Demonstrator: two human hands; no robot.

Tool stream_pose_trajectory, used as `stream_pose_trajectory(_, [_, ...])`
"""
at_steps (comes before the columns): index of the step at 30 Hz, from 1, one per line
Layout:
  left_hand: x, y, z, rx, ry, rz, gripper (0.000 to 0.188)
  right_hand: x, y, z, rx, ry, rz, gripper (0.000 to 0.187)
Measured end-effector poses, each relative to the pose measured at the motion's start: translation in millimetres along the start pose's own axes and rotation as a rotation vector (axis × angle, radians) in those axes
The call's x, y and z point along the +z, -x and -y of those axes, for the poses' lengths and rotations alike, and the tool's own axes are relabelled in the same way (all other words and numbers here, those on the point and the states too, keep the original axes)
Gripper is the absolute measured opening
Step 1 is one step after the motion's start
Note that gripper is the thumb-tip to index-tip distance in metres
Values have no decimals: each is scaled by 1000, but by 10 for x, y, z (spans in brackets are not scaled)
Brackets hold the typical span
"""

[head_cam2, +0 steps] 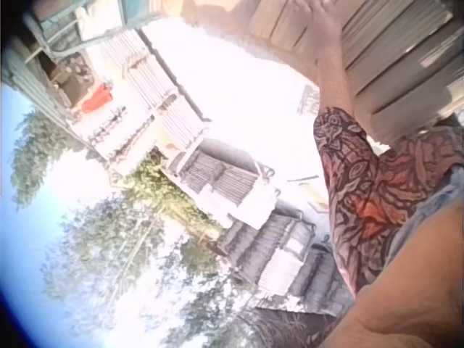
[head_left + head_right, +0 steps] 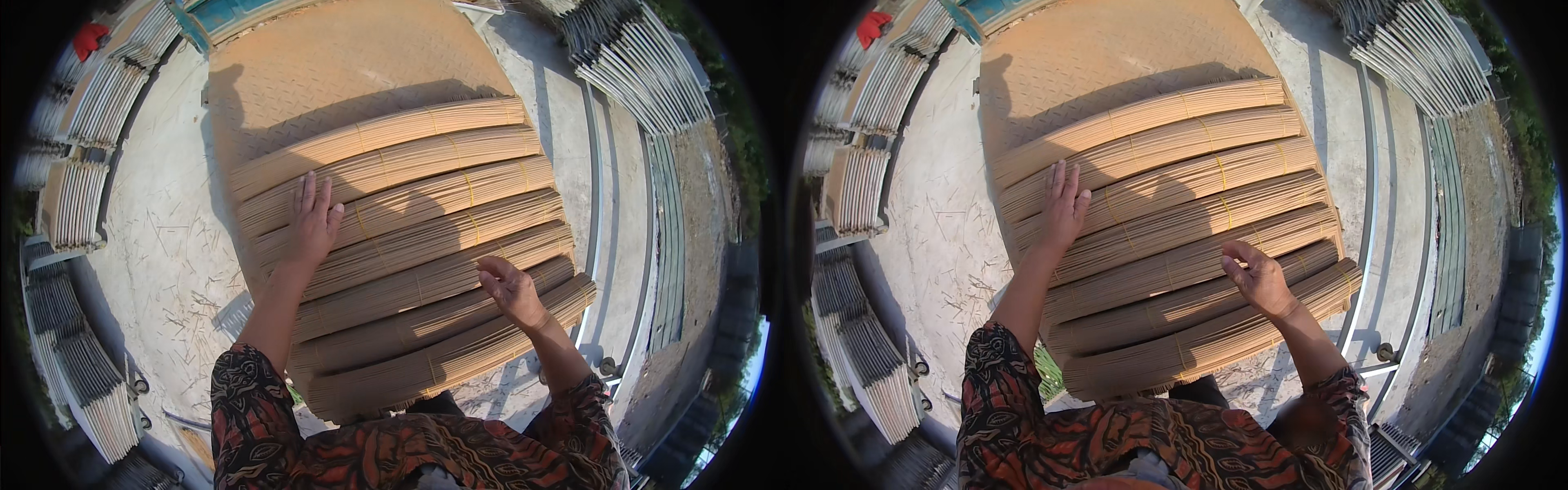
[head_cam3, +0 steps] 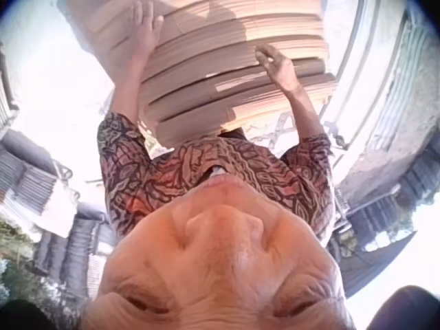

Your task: The person gathers thin wooden sticks, aligns them into bundles, and secures each bundle with a yellow rubber band. The person repeatedly picks up sticks, aligns them, and ties them before placing the finished bundles onto a nearby rack.

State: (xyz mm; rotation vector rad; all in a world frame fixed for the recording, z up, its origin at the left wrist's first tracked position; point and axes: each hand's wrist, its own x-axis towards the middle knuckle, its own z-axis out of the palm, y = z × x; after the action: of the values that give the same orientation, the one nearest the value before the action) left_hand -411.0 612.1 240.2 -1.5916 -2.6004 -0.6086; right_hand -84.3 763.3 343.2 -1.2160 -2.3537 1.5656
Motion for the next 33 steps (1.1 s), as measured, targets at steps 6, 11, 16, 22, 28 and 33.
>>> stream_pose_trajectory(6, [393, -863, 240, -60, -180, 208, 61, 310, -1723, 28, -329, 727, -53, 67])
stream_pose_trajectory(11, [381, -1135, 302, -145, -224, 342, 66, 410, -2215, 64, -186, 794, -9, 78])
stream_pose_trajectory(16, [364, -1354, 389, -186, -163, 328, 64, 345, -2305, -14, -328, 895, -13, 81])
stream_pose_trajectory(22, [322, -1639, 529, -253, -120, 427, 63, 386, -2570, -101, -484, 949, -120, 82])
stream_pose_trajectory(28, [366, -1580, 463, -247, -152, 373, 66, 373, -2771, -84, -503, 989, -122, 84])
stream_pose_trajectory(33, [512, -1406, 292, -210, -266, 212, 68, 341, -2576, -51, -525, 849, -125, 83])
